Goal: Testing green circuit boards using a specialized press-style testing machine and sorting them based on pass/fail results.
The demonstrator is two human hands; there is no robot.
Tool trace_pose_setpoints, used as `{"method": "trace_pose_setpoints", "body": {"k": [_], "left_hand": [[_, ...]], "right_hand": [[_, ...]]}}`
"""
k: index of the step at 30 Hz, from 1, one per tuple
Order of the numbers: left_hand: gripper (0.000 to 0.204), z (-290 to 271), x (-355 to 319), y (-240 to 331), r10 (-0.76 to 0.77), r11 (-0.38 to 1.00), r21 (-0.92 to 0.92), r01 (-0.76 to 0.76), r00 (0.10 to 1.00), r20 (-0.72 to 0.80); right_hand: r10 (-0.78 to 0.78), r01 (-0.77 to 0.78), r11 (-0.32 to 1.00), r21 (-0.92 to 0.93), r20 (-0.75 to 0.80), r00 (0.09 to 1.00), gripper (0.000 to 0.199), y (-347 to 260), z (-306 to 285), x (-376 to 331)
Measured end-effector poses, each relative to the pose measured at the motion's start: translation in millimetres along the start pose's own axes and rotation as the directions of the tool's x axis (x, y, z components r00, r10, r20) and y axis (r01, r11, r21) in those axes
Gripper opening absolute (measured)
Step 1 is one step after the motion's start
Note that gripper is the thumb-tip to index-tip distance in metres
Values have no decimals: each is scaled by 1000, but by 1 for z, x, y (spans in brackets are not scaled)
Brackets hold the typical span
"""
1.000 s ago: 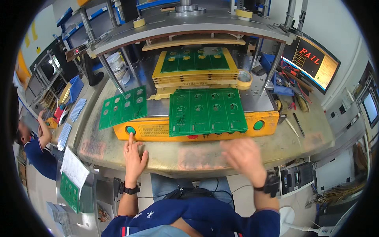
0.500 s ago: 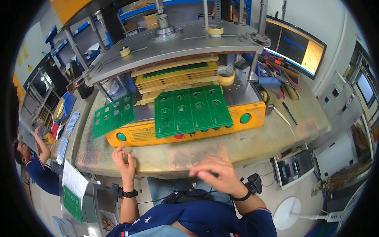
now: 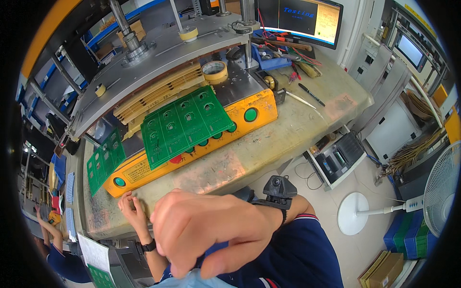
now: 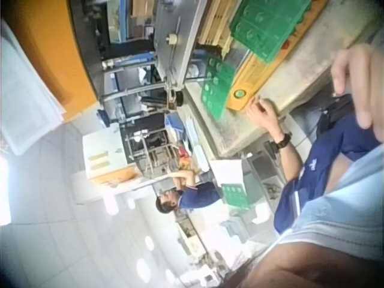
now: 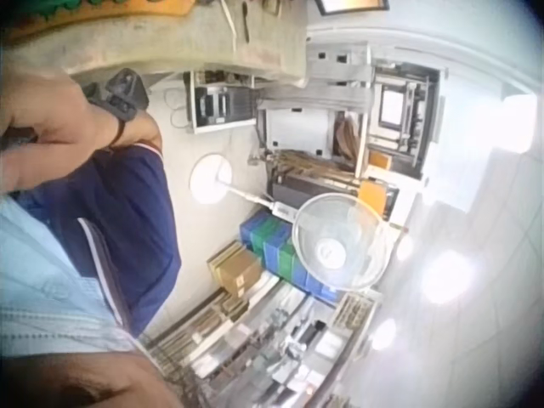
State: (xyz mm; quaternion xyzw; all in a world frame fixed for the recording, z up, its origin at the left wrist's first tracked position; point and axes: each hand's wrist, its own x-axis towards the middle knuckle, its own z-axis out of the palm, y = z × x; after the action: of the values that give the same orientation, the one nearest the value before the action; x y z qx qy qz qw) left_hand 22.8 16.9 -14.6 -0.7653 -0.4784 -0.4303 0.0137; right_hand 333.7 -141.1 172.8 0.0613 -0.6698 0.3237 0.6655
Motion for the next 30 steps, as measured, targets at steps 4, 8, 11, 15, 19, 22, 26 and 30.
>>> {"method": "trace_pose_setpoints", "body": {"k": [4,8,11,15,19,22,26,30], "left_hand": [[9,4,-1,-4,-9,1000,-26,8,1000,-15],[9,5,-7,-7,-160,974,-170,150,986,-45],[11,5,-10,-5,-376,828,-449,336,927,1],[12,3,-15,-8,-445,716,-579,390,894,52],[16,1,-15,-3,-426,725,-576,378,903,57],[19,3,-25,-30,-297,854,-472,218,950,-100],[19,-1,-24,-15,-376,747,-590,306,927,4],[10,-3,-25,-19,-316,744,-618,253,949,9]], "right_hand": [[87,-94,989,-112,-67,994,14,0,-11,-18],[253,-294,836,-463,-151,956,9,10,-22,-42],[371,-403,686,-606,-186,910,7,11,-36,-55],[530,-401,475,-784,-109,841,12,3,-53,-60],[619,-388,396,-833,-70,782,17,-2,-63,-61],[604,-363,405,-839,-53,795,18,2,-64,-57],[657,-406,403,-820,-50,753,19,3,-61,-60],[721,-456,338,-823,-85,687,18,5,-59,-65]]}}
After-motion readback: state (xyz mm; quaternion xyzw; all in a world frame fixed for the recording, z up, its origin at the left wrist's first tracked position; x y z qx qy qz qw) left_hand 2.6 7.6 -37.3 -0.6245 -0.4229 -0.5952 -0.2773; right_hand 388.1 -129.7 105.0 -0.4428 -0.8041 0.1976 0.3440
